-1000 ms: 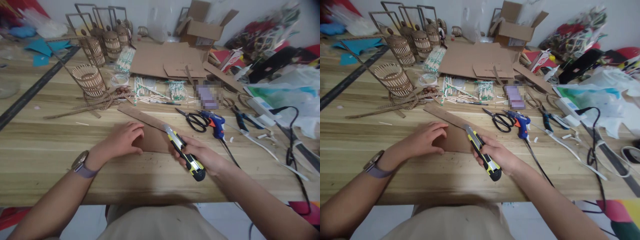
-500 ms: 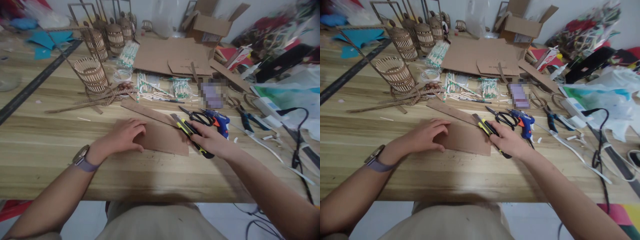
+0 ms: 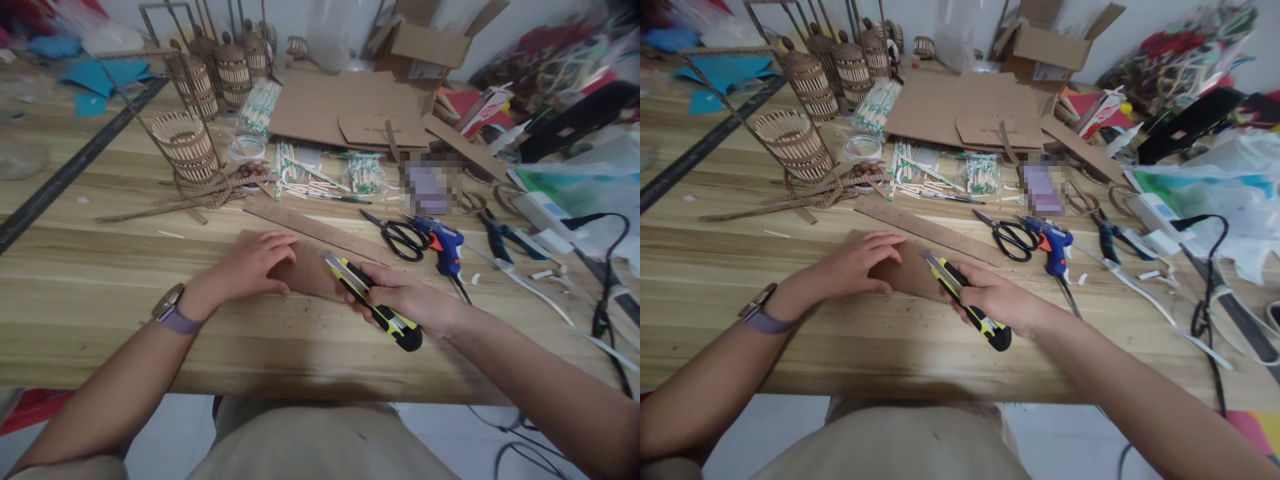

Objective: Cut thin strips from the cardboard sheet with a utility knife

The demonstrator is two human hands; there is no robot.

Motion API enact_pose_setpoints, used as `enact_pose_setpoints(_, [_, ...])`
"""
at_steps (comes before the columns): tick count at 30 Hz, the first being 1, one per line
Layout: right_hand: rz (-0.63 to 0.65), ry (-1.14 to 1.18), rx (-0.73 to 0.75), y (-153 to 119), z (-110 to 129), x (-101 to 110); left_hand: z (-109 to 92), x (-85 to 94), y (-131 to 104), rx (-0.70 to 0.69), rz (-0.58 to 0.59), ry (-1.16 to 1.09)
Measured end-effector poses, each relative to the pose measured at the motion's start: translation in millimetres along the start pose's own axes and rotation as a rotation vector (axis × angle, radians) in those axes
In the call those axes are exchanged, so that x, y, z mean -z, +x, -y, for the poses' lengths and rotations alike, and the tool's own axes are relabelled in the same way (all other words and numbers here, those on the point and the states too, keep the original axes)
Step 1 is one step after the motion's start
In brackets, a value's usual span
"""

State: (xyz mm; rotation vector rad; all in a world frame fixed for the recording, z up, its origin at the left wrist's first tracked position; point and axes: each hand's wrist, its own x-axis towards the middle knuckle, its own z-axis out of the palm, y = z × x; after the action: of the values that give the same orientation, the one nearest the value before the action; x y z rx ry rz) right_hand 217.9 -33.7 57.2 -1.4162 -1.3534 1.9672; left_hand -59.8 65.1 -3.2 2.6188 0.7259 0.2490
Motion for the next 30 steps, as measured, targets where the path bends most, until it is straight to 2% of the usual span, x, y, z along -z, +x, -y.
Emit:
enact_pose_setpoints(5, [-0.023,0.069,-0.037,-2.1,-5.1,-4.7,2.2,-2.5,2.1,-0.008,-0.006,0.015])
enact_pose_setpoints(8, [-0.033,-0.016,0.014,1.1,-3.2,-2.3,3.4,-0.5,1.1,-0.008,-0.001,0.038])
enact_pose_setpoints(11, [-0.058,-0.306,0.085,5.5,2.9,2.6,3.0,7.8,-0.8,-0.006,-0.05,0.045])
enact_pose_setpoints(15, [-0.123,-0.865,0.105,11.1,16.2,-1.6,0.9,17.2,3.2,0.034,-0.214,0.111])
enact_pose_setpoints(19, [-0.139,-1.321,0.03,21.9,27.4,-21.1,0.8,6.1,16.9,0.068,-0.261,0.247])
enact_pose_setpoints(24, [-0.116,-1.518,0.007,36.2,27.9,-35.3,1.9,-15.7,26.9,0.025,-0.183,0.384])
enact_pose_setpoints(30, [-0.084,-1.551,0.034,38.3,26.2,-32.9,0.6,-22.1,24.8,0.017,-0.158,0.449])
